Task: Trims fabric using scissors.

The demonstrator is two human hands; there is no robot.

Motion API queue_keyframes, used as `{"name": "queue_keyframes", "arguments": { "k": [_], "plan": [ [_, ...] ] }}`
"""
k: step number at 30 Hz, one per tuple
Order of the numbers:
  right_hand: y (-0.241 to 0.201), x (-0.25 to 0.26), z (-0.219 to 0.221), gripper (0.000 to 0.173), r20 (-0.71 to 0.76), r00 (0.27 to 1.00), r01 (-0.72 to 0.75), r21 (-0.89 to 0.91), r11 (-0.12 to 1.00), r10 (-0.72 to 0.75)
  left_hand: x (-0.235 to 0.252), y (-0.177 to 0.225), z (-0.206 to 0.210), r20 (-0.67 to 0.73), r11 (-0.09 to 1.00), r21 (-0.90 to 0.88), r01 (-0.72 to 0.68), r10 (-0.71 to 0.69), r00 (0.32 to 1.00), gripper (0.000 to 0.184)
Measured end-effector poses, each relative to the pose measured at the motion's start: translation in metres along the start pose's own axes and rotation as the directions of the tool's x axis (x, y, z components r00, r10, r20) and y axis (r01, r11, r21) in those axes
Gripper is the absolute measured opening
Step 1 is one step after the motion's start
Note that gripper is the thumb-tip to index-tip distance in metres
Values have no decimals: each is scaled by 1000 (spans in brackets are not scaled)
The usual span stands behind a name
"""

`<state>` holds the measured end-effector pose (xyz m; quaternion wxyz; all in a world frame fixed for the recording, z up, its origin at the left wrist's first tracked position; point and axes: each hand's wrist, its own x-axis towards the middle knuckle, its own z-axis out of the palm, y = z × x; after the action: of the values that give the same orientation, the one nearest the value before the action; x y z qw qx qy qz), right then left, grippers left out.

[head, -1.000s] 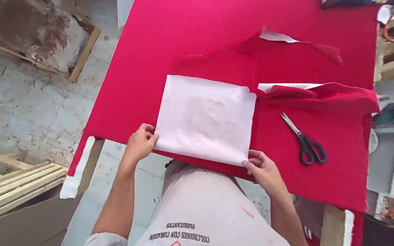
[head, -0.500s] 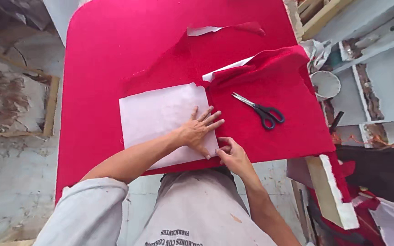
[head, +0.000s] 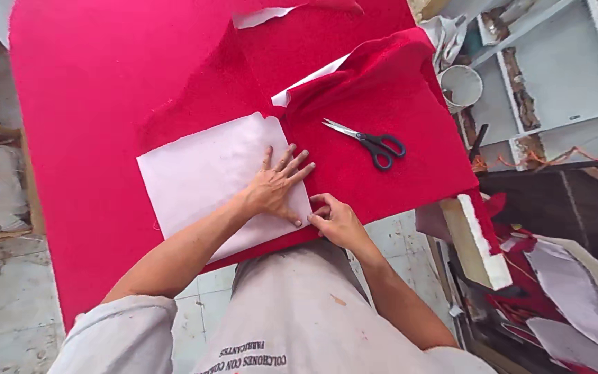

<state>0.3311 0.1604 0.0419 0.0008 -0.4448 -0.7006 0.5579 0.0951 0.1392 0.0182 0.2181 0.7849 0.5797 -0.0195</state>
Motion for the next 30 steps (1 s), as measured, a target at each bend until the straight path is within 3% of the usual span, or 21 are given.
{"name": "queue_keyframes", "arguments": {
  "k": [2,3,5,7,9,10,13,19,21,23,27,30],
  "plan": [
    [-2,-3,-18,40,-72,997,13,-153,988,-25,0,-2,-1,-13,999,-24,-23,22,1000,144],
    [-4,-3,-33,38,-199,977,18,-284,959,-77,-1,-4,-3,-57,997,-65,-38,34,998,144],
    [-4,4,-71,36,-444,862,-27,-521,853,-244,-6,-10,-4,-257,977,-201,-72,18,966,132],
    [5,19,-106,36,-550,759,-112,-636,763,-347,-9,-15,-5,-498,943,-326,-64,-114,859,92],
    [21,36,-125,36,-533,779,-163,-681,714,-331,1,-19,-11,-636,941,-323,102,-296,713,41],
    [28,43,-127,35,-506,804,-169,-700,694,-314,8,-23,-16,-634,927,-306,217,-368,680,30],
    [31,54,-138,31,-437,833,-126,-746,653,-338,31,-43,-26,-583,882,-265,389,-468,664,31],
    [22,77,-165,42,-284,859,52,-779,625,-425,60,-76,-32,-691,874,-303,381,-477,544,49],
    [21,85,-174,53,-211,864,126,-788,602,-457,63,-82,-27,-704,895,-268,356,-434,562,40],
    [21,92,-184,53,-134,890,175,-783,597,-436,61,-85,-22,-702,907,-265,327,-414,579,27],
    [20,96,-195,32,-120,929,108,-815,569,-349,57,-89,-23,-735,901,-352,255,-435,521,25],
    [17,85,-190,32,-174,948,0,-837,547,-267,55,-90,-23,-747,891,-398,218,-453,487,25]
  ]
}}
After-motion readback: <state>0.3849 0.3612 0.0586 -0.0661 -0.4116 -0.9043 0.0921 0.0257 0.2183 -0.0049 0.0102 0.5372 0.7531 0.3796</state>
